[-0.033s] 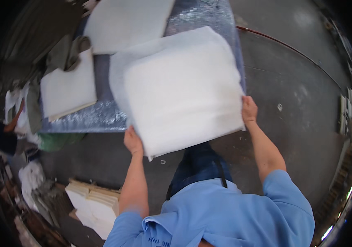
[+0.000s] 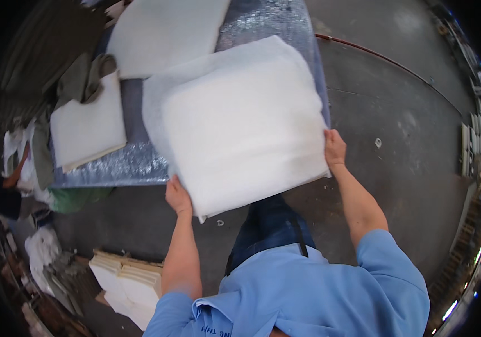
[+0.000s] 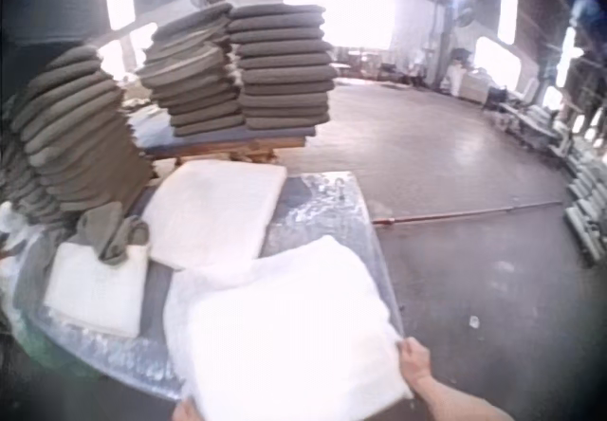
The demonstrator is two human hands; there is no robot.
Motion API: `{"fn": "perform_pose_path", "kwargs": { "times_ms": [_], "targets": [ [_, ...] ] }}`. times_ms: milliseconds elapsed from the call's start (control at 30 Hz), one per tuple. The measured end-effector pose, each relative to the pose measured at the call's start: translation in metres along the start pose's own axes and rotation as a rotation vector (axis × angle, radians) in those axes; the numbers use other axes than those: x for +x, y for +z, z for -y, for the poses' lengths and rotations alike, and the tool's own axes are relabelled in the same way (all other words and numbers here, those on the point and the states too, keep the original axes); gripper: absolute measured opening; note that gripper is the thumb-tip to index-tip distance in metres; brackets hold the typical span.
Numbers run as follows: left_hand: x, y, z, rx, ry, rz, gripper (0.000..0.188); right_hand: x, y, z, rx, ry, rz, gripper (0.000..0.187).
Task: The person folds a large white sheet of fabric on a table. They smooth the material, fold it in half, then roll it tightly into a cylindrical bundle. The person places the rolled fabric into a green bag.
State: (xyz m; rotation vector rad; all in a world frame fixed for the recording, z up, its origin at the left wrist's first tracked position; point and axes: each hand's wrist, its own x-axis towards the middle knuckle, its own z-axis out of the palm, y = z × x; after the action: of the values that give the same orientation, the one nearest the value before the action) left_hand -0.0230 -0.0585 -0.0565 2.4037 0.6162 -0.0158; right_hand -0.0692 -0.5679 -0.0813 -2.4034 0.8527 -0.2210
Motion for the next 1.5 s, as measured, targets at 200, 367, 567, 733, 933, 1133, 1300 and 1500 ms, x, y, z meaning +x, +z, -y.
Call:
{"fn": "perform_pose_path", "kwargs": {
  "times_ms": [200,367,567,733,933,1133,1300,1500],
  "targets": [
    [0.007,0.016,0.012,-0.04,0.087,-0.029,0.05,-0.002,0.003,0.007,-0.139,-0.044,0.039,0.043],
    [0.007,0.01,0.012,0.005,0.098,0.104,0.046,-0.002,0.002,0.014,-0.219,-0.059,0.084,0.044],
    [0.011,-0.021,-0.01,0.02,0.04,0.07,0.029,0.002,-0.035,0.034,-0.071,-0.08,0.181,0.033],
    [0.015,-0.069,-0.011,-0.304,-0.104,-0.063,0.028,-0.009,-0.107,0.042,0.025,-0.007,-0.022,0.03],
    [-0.047,-0.057,-0.024,-0.302,-0.168,0.313,0.053,-0.079,-0.079,0.078,0.135,0.066,0.233,0.053],
    [-0.068,-0.024,-0.053,-0.062,-0.18,0.338,0.073,-0.08,-0.037,0.086,-0.115,0.058,0.244,0.073],
    [-0.051,-0.024,-0.04,-0.508,-0.302,0.438,0.052,-0.056,-0.035,0.097,-0.14,0.152,0.305,0.066],
    [-0.039,-0.024,-0.036,-0.608,-0.484,0.481,0.047,-0.036,-0.034,0.098,-0.122,0.299,0.384,0.079]
  ]
}}
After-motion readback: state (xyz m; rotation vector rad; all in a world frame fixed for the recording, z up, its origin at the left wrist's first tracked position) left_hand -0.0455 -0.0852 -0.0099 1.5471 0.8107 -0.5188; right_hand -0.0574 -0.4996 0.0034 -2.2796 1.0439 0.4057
